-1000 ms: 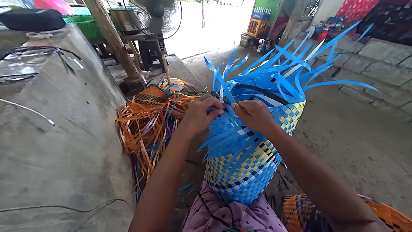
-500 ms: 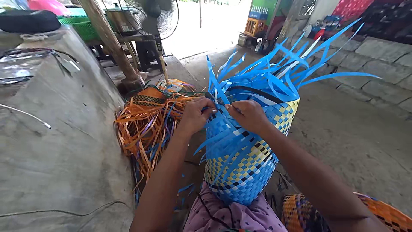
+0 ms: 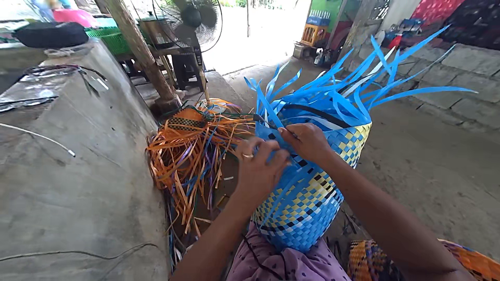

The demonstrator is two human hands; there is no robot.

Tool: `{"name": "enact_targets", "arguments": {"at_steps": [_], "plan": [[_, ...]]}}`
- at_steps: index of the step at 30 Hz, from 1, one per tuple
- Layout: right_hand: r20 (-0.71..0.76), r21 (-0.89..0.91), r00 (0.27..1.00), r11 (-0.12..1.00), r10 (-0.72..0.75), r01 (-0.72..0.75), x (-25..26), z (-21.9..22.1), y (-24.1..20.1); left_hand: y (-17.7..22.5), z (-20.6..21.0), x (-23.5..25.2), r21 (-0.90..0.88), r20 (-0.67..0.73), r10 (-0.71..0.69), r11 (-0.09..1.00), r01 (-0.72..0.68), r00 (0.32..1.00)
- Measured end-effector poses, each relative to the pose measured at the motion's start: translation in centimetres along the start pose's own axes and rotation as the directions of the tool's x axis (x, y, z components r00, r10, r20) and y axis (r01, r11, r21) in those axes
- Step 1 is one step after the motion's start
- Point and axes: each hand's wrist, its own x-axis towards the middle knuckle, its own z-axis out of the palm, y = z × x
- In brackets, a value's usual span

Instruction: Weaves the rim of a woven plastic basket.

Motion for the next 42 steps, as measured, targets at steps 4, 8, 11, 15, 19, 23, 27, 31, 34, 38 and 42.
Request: {"name": "enact_targets", "arguments": {"at_steps": [4,8,11,15,19,23,27,31,34,38,42], "plan": [[-0.027,-0.001,1.0,1.0,-0.016,0.016,-0.2,0.2,-0.1,0.4,2.4,-1.6,-0.144,0.091,-0.001,0.99,0.014,0.996],[0.026,-0.017,0.999,0.999,0.029,-0.028,-0.1,-0.1,0.1,-1.2,3.1,-0.8,-0.219,-0.048,-0.095,0.972,0.083,0.994],[0.068,-0.021,0.993,0.995,0.094,-0.093,-0.1,-0.4,0.1,-0.5,3.9,-1.2,-0.252,-0.141,-0.07,0.967,0.032,0.988],[0.11,-0.047,0.976,0.982,0.187,-0.182,0.4,-0.4,0.3,6.7,2.2,-3.4,-0.434,-0.006,0.124,0.894,-0.115,0.992],[0.1,-0.079,0.972,0.975,0.214,-0.206,0.6,-0.2,0.3,9.7,0.9,-3.2,-0.624,0.03,0.21,0.768,-0.146,0.977],[0.108,-0.091,0.968,0.972,0.227,-0.218,0.7,-0.2,-0.2,9.8,-0.2,-1.2,-0.748,0.061,0.156,0.661,-0.058,0.986],[0.16,-0.079,0.944,0.957,0.289,-0.279,1.1,-0.2,0.3,11.6,-1.0,-1.6,-0.69,0.019,0.197,0.712,-0.13,0.98],[0.155,-0.083,0.97,0.981,0.186,-0.174,1.5,-1.5,2.1,10.8,-2.0,0.8,-0.776,0.046,0.202,0.624,-0.092,0.978],[0.186,-0.068,0.981,0.997,0.051,-0.039,2.2,-3.7,3.2,8.9,-4.7,4.7,-0.816,0.016,0.055,0.578,-0.019,0.998],[0.361,-0.009,0.924,0.991,0.126,-0.132,2.3,-5.7,2.5,4.8,-5.1,8.9,-0.648,-0.034,0.056,0.759,-0.065,0.998],[0.451,0.023,0.872,0.974,0.19,-0.224,2.7,-6.3,2.1,1.1,-2.0,9.7,-0.273,0.178,0.169,0.955,-0.117,0.969]]}}
